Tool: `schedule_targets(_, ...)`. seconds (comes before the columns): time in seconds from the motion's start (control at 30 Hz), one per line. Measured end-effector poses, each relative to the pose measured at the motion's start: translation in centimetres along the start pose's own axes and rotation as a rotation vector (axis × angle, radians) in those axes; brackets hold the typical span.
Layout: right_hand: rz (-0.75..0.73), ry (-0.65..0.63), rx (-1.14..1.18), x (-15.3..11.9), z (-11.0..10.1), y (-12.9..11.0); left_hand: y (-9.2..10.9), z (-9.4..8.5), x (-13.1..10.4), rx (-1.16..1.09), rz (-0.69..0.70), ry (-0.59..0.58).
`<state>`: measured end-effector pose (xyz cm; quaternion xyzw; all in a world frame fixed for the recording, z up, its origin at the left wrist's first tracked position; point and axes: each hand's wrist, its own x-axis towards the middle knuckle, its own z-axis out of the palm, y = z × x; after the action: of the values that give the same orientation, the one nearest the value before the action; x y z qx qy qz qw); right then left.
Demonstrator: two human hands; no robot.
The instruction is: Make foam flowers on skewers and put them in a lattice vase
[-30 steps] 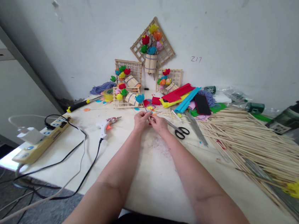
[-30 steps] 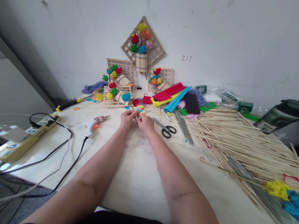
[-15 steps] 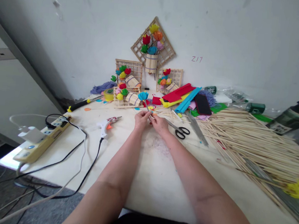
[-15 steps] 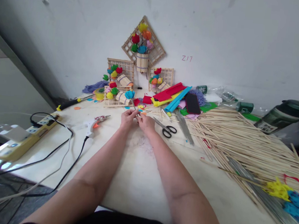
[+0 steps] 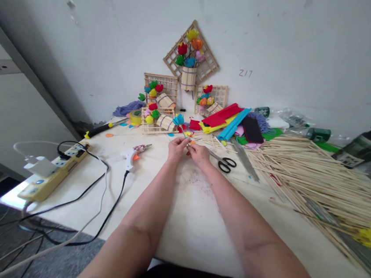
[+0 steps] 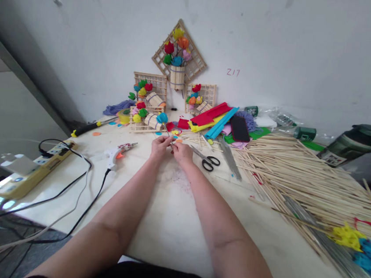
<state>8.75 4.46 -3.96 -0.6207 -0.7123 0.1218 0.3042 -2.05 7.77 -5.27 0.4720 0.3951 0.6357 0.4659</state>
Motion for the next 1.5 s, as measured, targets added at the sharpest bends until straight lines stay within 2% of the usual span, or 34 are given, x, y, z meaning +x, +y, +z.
schedule_targets(0.17, -0.035, 0.02, -0.103, -0.05, 0.26, -0.15, -0.08, 0.03, 0.21, -0.024, -0.012, 0.075)
schedule_targets(0.27, -0.027, 0.006, -0.13, -0.03, 0.23, -0.12, -0.08, 0.14, 0.11, -0.038, -0.021, 0.037)
schedule_targets(0.47, 0.009, 0.004, -0.031, 0.02, 0.21, 0.1, 0.18, 0.2, -0.24, 0.0, 0.003, -0.068)
schedule_targets(0.73, -0.013, 0.017, -0.108, -0.08, 0.21, -0.27, 0.46, 0.14, -0.13, -0.032, -0.02, 0.047)
schedule_targets(0.97, 0.008, 0.046, -0.032, 0.06, 0.3, -0.01, 0.04, 0.07, -0.06, -0.013, 0.009, -0.04)
schedule_targets(1.27, 0.003, 0.047, -0.029, 0.08, 0.18, -0.04, -0.12, 0.14, 0.23, -0.088, 0.001, 0.036)
schedule_targets(1.5, 0.011, 0.064, -0.001, 0.27, 0.07, 0.16, -0.06, 0.13, -0.01, -0.043, 0.003, -0.041)
